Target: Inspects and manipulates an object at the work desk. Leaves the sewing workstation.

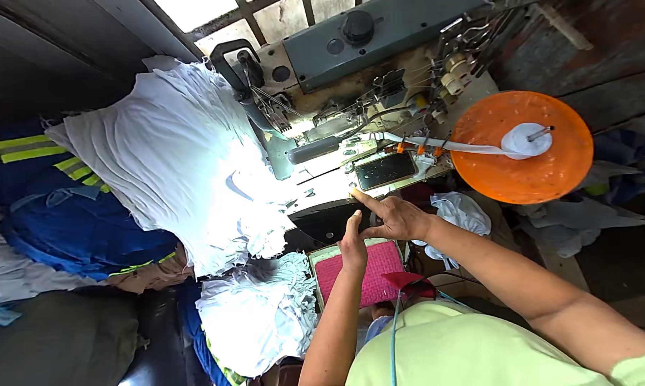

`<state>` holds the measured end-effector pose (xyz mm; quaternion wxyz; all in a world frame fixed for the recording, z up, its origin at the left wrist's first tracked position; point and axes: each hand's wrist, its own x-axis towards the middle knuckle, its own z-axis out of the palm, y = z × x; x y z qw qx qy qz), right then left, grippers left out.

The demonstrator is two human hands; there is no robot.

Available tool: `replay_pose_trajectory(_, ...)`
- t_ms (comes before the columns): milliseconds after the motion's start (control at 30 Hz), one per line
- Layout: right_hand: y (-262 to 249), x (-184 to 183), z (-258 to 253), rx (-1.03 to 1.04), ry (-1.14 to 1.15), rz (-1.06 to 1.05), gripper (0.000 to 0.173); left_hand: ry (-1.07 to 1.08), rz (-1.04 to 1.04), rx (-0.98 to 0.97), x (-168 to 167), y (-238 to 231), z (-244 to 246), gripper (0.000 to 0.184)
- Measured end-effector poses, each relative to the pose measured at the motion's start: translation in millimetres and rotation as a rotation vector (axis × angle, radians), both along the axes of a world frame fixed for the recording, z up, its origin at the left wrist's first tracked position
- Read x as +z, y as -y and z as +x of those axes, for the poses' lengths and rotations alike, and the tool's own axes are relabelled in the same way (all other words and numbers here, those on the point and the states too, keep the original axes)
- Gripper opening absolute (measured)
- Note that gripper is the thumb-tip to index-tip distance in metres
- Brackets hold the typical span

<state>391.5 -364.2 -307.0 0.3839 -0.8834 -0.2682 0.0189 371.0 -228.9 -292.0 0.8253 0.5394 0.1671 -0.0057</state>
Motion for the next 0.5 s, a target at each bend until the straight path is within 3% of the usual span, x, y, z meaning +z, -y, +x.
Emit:
replay_pose_trajectory(367, -0.6, -0.3, -0.5, -0.037, 0.136, -0.013, 0.079, -0.018, -0.027, 0.083, 3.9, 4.6, 1.4, 0.014)
replay_pose_trajectory(500, 0.8, -0.9, -1.3, -0.024, 0.126, 0.006, 0.087, 0.056, -0.057, 0.022, 0.2, 1.8, 0.1, 0.012)
